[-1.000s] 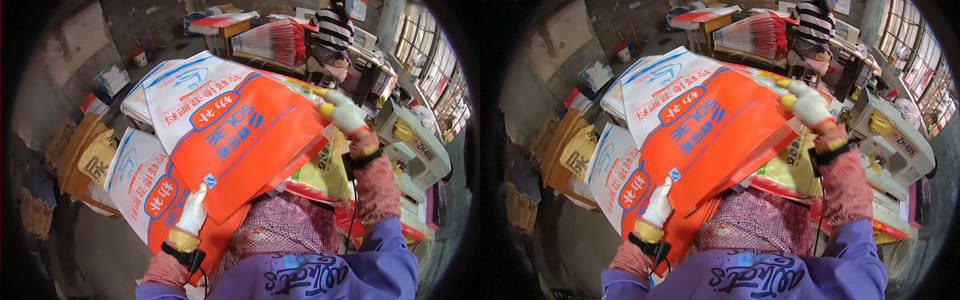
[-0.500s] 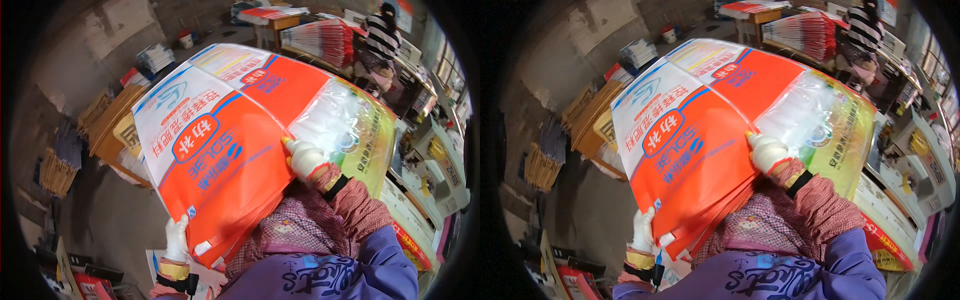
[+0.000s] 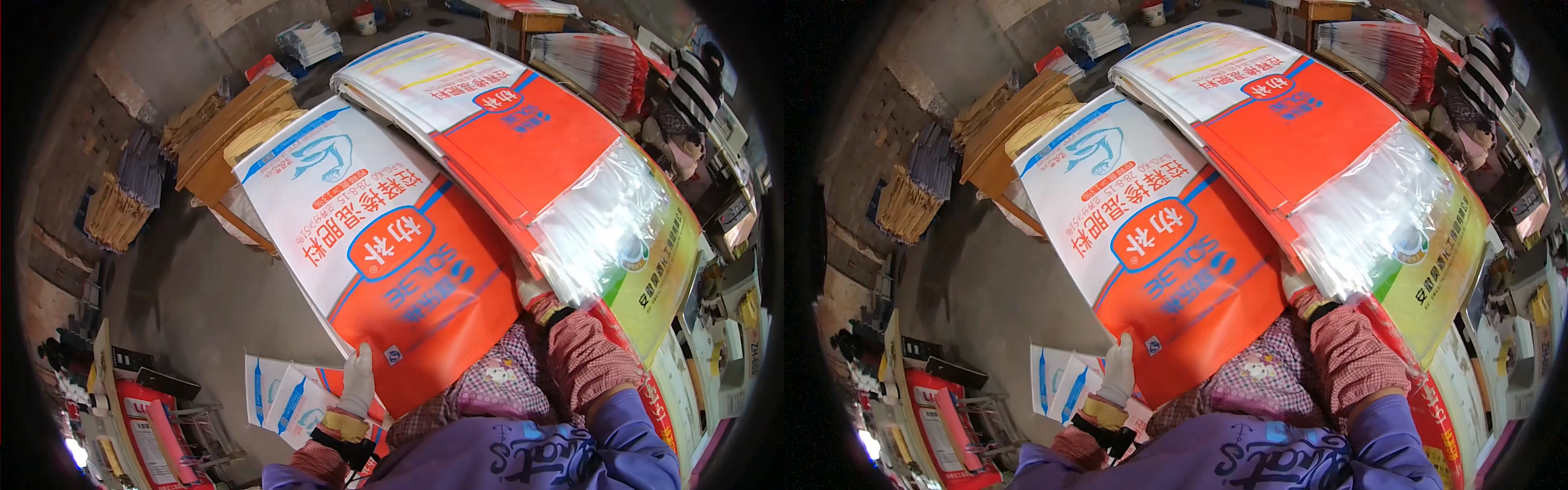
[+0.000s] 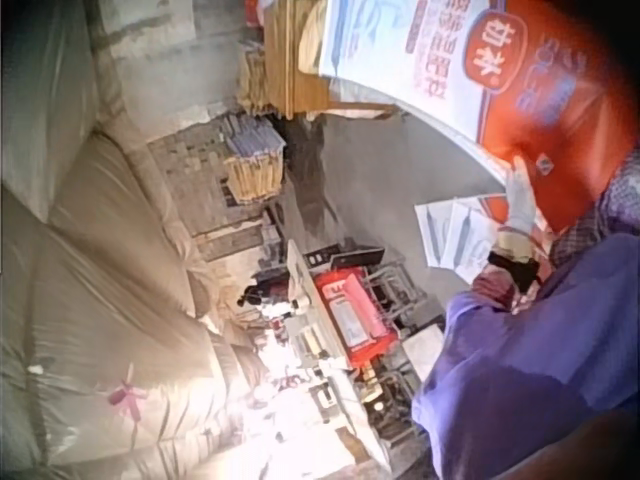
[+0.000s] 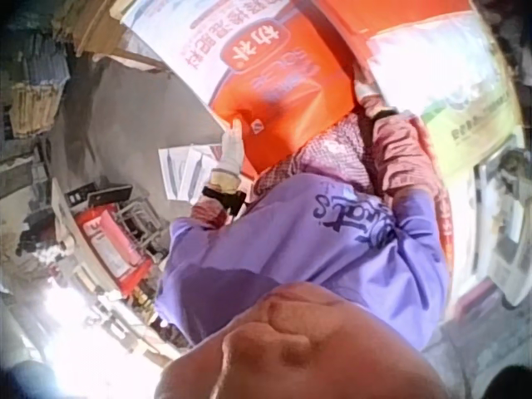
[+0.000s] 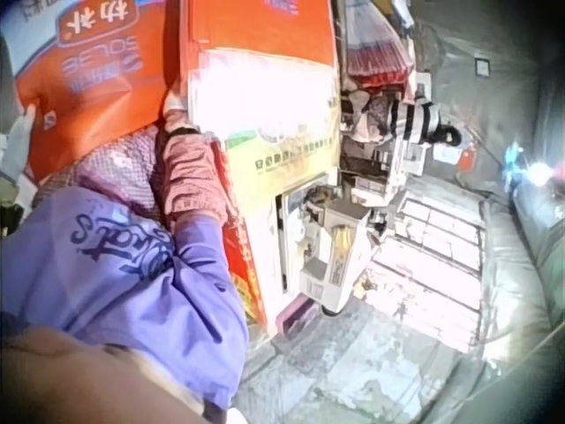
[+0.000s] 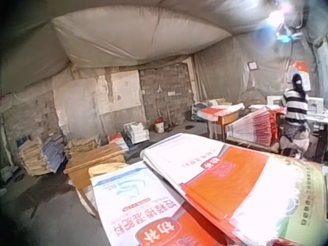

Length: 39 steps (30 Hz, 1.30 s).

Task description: The person inserts a plastic liner into a red and white bag, aligns the edges, and feeds them through a sewing machine. After stitching the top, the person sets the bag aside and repeats the process.

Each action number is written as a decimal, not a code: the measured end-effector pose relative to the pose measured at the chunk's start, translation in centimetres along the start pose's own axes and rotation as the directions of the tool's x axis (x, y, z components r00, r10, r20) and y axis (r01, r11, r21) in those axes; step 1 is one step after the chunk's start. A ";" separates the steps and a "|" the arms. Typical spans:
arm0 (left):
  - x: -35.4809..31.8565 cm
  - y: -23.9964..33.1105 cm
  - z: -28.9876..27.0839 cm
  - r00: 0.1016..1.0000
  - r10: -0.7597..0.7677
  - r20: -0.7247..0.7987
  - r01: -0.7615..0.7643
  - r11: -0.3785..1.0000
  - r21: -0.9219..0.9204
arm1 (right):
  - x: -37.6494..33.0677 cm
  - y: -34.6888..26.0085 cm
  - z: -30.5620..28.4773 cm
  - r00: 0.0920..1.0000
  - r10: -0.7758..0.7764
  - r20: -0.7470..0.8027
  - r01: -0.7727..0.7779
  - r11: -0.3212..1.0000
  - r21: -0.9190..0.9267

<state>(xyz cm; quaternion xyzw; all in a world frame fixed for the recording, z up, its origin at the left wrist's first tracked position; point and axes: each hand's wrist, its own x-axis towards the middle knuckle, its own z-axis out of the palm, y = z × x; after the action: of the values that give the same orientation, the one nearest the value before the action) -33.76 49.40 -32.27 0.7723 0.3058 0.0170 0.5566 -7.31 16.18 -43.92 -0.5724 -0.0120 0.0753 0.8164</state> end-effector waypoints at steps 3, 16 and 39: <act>1.4 1.9 -0.6 0.999 -0.050 0.011 0.044 0.950 0.308 | 0.6 1.7 -2.3 0.992 -0.079 -0.094 0.115 0.866 0.486; 9.7 26.2 0.1 0.749 0.025 0.662 -0.661 0.094 0.745 | -12.5 -12.2 2.3 0.930 -0.240 0.280 0.180 -0.367 -0.913; 15.0 37.4 34.9 0.268 0.570 0.777 -0.933 0.354 0.062 | 3.6 -31.3 -6.0 0.890 0.123 -0.439 -0.422 0.590 -0.689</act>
<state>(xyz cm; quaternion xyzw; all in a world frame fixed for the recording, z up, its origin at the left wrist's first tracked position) 8.19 19.85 -17.68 0.8871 -0.3418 -0.0519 0.3058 0.27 0.59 -16.88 -0.8626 0.1901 0.0874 0.4606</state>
